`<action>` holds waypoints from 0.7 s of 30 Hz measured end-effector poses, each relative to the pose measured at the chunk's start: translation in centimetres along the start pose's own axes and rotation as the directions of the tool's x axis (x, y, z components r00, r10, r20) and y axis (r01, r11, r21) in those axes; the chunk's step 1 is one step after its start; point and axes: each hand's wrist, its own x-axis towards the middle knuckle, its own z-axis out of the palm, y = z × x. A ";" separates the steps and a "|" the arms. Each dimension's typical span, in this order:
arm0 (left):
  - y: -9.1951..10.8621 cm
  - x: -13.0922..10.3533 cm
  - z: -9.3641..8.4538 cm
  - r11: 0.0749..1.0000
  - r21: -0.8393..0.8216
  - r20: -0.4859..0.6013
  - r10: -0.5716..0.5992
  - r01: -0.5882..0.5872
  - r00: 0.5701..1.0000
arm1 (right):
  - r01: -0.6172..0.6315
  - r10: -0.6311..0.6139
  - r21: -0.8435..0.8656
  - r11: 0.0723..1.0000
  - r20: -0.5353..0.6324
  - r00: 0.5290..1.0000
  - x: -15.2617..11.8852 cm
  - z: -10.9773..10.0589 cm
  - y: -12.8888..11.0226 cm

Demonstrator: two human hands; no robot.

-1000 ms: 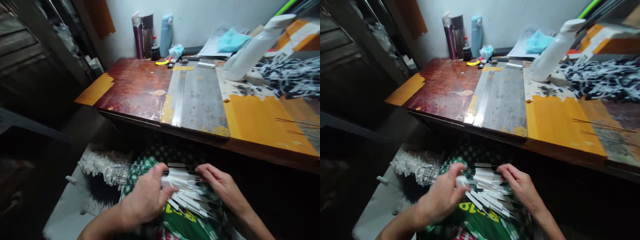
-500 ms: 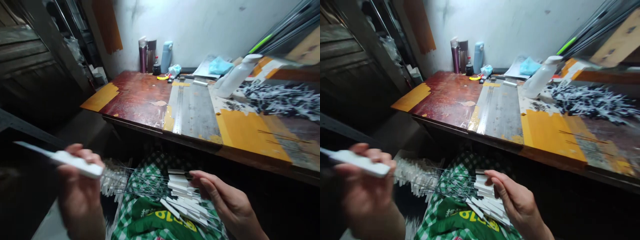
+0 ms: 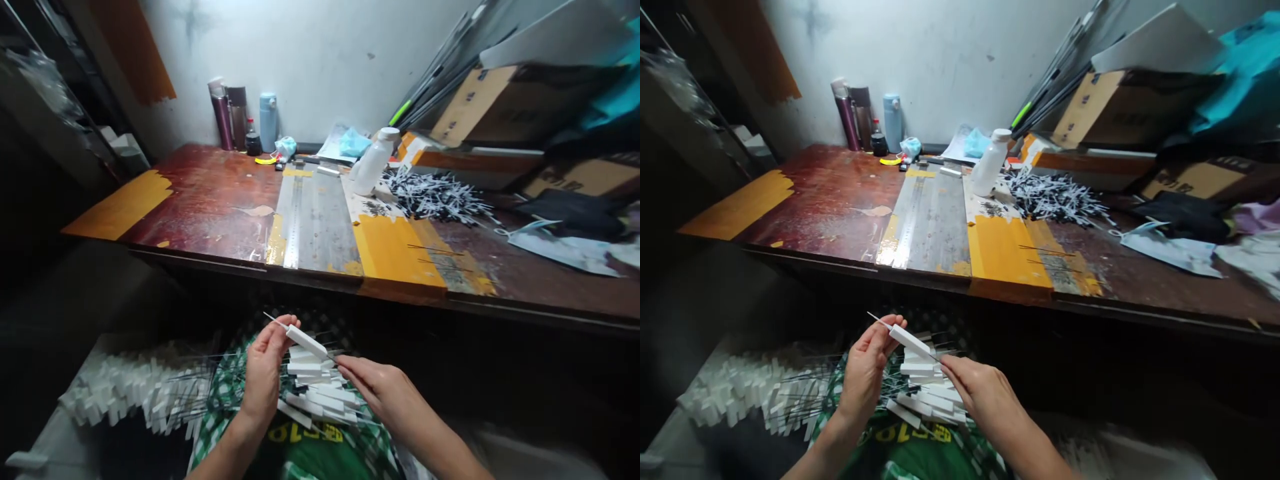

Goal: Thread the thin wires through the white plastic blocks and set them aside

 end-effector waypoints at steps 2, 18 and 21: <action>-0.2 0.7 0.0 1.000 0.012 -0.017 0.005 -0.005 1.000 | -0.013 0.013 -0.005 1.000 0.019 1.000 -0.6 -0.2 0.5; -2.3 2.0 0.8 0.973 0.230 -0.008 -0.001 0.003 1.000 | -0.140 0.145 -0.095 0.986 0.050 0.988 -2.4 -0.1 2.9; -2.5 2.0 1.0 0.968 0.252 -0.007 -0.002 0.003 1.000 | -0.173 0.178 -0.137 0.975 0.027 0.984 -2.6 0.2 3.4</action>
